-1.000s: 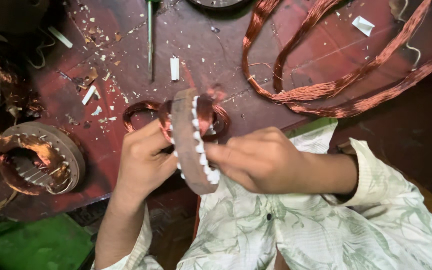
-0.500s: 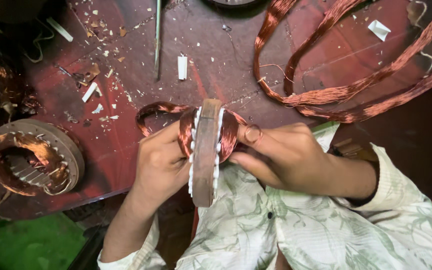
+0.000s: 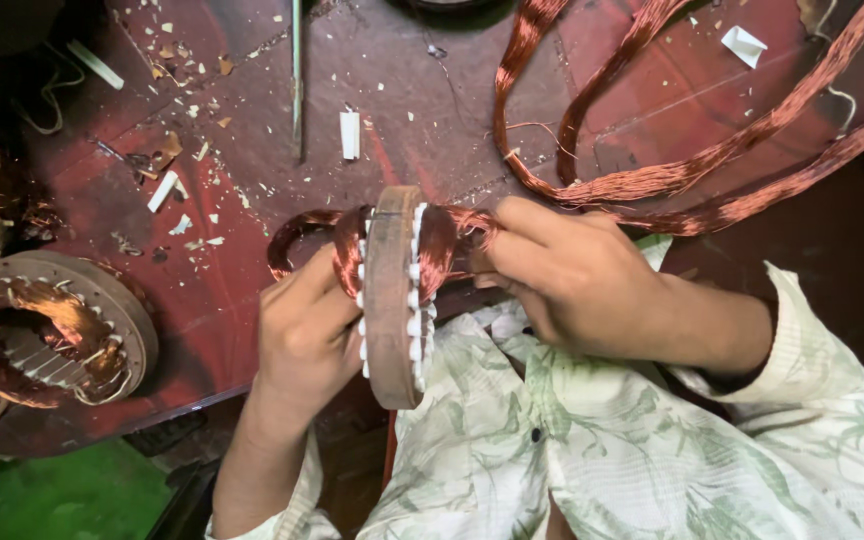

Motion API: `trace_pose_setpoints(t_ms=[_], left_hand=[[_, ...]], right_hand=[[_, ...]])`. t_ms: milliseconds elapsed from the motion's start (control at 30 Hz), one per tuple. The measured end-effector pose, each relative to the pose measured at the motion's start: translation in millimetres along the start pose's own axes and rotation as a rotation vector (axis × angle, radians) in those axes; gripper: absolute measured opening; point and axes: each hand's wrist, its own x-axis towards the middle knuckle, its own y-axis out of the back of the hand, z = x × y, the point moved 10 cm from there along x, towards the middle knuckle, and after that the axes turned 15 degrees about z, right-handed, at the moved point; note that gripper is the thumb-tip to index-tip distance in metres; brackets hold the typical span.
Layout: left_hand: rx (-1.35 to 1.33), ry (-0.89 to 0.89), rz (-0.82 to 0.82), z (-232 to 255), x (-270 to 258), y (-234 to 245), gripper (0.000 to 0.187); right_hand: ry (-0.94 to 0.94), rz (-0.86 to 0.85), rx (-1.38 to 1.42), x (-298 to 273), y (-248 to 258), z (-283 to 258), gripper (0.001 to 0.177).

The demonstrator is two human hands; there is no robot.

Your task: The person winds a flat copper wire into the slots of a circular motor stator. They insert the wire into each slot, pull it through, and use small white insulating pieces to separate the layers. The process is repeated around the stator to build up the coil.

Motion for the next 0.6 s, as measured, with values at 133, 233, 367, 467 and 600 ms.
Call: trace_pose_setpoints(t_ms=[133,233,367,467,600], left_hand=[[-0.036,0.049,0.038,1,-1,2,0.022],[-0.014,0.094,0.031,4,-1,2,0.021],[0.004,0.144,0.042,4,-2,1,0.023],[0.011,0.154,0.043,3,-4,0,0.024],[0.031,0.13,0.052,3,-8,2,0.022]], right_hand=[[-0.022,0.047,0.082,3,6,-3,0.016],[-0.025,0.101,0.076,5,7,-10,0.023],[-0.025,0.124,0.086,8,1,-11,0.03],[-0.022,0.107,0.092,6,-5,-7,0.032],[0.04,0.208,0.007,3,-5,-10,0.027]])
